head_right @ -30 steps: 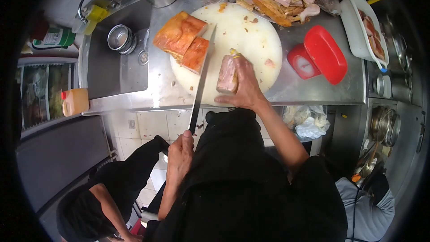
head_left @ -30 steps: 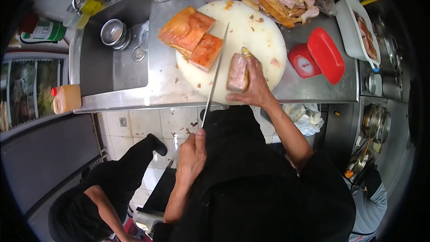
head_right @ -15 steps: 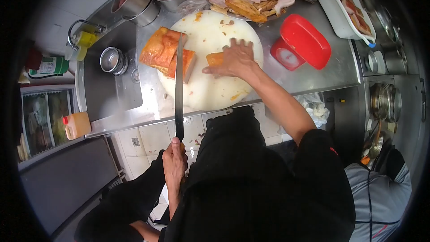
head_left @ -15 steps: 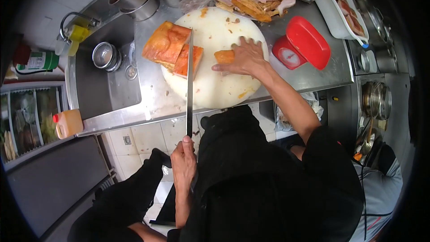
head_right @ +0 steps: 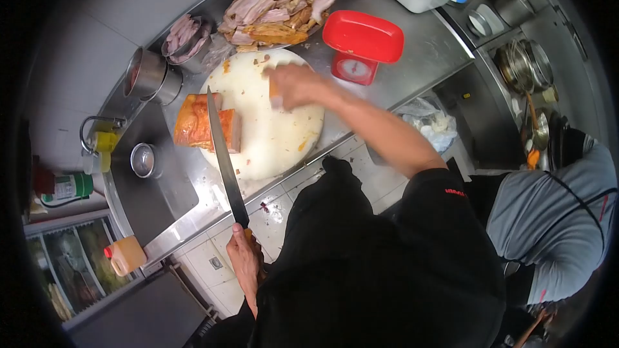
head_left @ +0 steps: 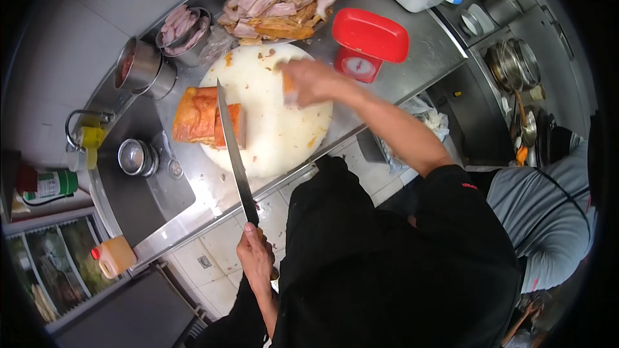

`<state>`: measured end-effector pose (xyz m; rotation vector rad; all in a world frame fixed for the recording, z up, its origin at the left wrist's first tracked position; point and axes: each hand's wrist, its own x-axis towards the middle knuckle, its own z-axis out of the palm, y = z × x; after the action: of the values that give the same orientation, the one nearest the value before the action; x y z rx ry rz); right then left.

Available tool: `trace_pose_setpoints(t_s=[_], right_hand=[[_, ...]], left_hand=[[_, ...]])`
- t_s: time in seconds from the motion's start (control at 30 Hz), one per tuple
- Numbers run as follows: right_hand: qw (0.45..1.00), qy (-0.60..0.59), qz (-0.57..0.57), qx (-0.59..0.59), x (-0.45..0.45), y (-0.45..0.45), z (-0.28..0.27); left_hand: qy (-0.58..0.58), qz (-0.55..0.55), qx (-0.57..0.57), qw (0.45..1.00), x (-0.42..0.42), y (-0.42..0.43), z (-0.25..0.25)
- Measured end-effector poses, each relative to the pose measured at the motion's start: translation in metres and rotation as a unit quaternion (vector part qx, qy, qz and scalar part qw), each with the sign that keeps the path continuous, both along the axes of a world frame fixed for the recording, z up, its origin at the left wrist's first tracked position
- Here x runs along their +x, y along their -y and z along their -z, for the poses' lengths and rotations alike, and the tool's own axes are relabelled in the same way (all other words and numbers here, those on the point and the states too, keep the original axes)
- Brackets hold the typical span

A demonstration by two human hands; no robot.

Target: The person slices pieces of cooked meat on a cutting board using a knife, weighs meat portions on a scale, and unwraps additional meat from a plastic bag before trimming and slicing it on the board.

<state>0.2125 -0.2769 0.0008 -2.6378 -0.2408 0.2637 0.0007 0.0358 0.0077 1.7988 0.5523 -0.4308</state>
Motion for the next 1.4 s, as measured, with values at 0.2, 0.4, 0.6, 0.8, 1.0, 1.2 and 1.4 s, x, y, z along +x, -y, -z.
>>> trace_pose_setpoints(t_s=[0.2, 0.4, 0.6, 0.8, 1.0, 1.2, 1.4], right_hand=[[0.979, 0.086, 0.176, -0.055, 0.040, 0.125, -0.040], [0.968, 0.049, 0.208, -0.131, 0.048, 0.167, -0.013], [0.964, 0.000, 0.238, -0.115, 0.047, 0.173, -0.001], [0.963, 0.038, 0.216, -0.157, 0.047, 0.177, 0.000], [0.955, 0.035, 0.228, -0.184, 0.050, 0.183, -0.004], [0.954, 0.033, 0.237, -0.180, 0.039, 0.183, -0.010], [0.970, 0.030, 0.205, -0.128, 0.042, 0.194, -0.003]], left_hand=[[0.014, 0.009, 0.002, 1.000, -0.007, -0.021, 0.010], [0.009, 0.017, 0.026, 0.999, -0.018, -0.036, 0.020], [0.000, -0.002, 0.008, 1.000, -0.030, -0.038, 0.015], [-0.006, -0.005, 0.022, 1.000, -0.037, -0.039, 0.017], [-0.014, 0.000, 0.004, 1.000, -0.033, -0.038, 0.016], [-0.009, 0.001, 0.003, 1.000, -0.028, -0.034, 0.014], [-0.013, -0.001, -0.015, 1.000, -0.023, -0.031, 0.016]])
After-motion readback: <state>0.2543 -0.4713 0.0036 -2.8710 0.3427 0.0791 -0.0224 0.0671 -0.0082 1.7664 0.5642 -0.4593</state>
